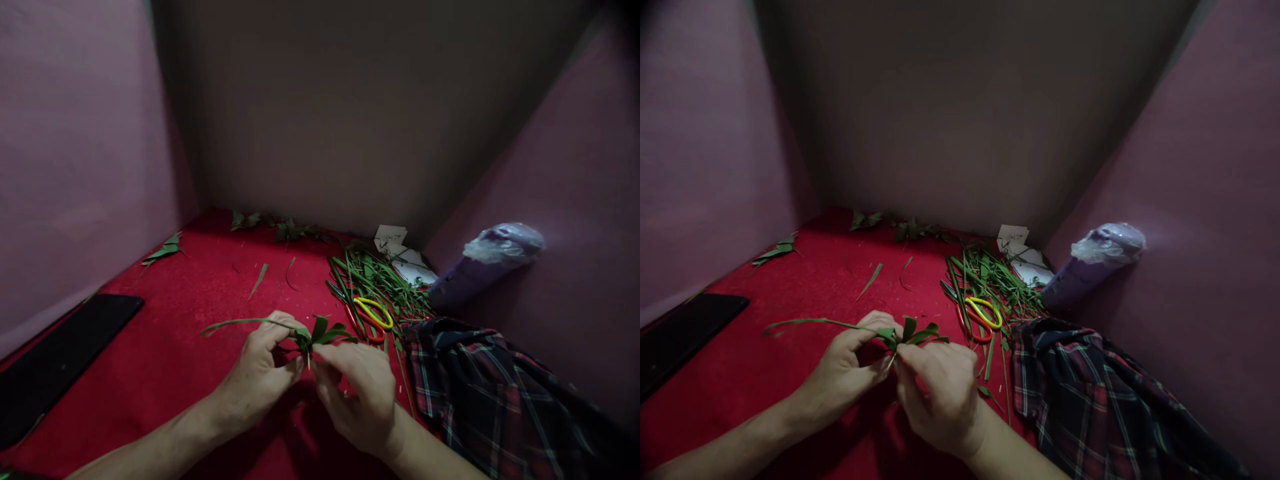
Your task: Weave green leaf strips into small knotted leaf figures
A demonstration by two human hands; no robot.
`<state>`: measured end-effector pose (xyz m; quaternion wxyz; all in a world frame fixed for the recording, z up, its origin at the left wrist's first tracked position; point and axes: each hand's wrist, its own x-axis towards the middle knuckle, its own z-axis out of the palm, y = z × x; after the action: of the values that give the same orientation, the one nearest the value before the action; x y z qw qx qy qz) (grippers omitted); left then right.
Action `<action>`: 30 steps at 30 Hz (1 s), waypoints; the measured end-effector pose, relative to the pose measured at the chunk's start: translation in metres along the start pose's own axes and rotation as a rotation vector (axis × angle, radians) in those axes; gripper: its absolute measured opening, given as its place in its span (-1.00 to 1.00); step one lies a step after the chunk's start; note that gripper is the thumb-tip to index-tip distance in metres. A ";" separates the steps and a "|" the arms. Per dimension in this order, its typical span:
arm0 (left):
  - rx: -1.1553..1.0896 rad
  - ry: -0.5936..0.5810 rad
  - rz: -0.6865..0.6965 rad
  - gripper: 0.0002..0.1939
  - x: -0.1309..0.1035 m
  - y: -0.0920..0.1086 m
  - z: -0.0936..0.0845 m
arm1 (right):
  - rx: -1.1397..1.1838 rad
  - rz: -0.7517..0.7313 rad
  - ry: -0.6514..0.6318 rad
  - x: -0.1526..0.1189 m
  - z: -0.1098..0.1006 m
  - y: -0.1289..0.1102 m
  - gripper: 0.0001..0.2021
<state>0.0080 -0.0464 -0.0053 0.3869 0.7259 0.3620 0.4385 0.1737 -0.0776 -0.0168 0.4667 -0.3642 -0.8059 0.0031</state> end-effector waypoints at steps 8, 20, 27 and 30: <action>-0.113 -0.028 -0.155 -0.92 0.000 0.003 0.002 | -0.155 -0.172 -0.092 0.005 -0.002 -0.003 -0.84; 0.371 0.199 0.352 -0.77 -0.004 -0.002 -0.007 | -0.084 -0.031 0.065 -0.005 0.010 0.000 -0.85; 0.460 0.286 0.547 -0.58 -0.009 0.001 -0.011 | 0.261 0.272 0.081 -0.005 0.024 -0.007 -0.90; 0.426 0.321 0.554 -0.53 -0.010 0.001 -0.011 | 0.389 0.319 0.025 -0.003 0.020 -0.008 -0.95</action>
<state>-0.0051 -0.0527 -0.0049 0.0328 0.7823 0.2913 0.5497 0.1546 -0.0784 -0.0278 0.5317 -0.3900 -0.7167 0.2271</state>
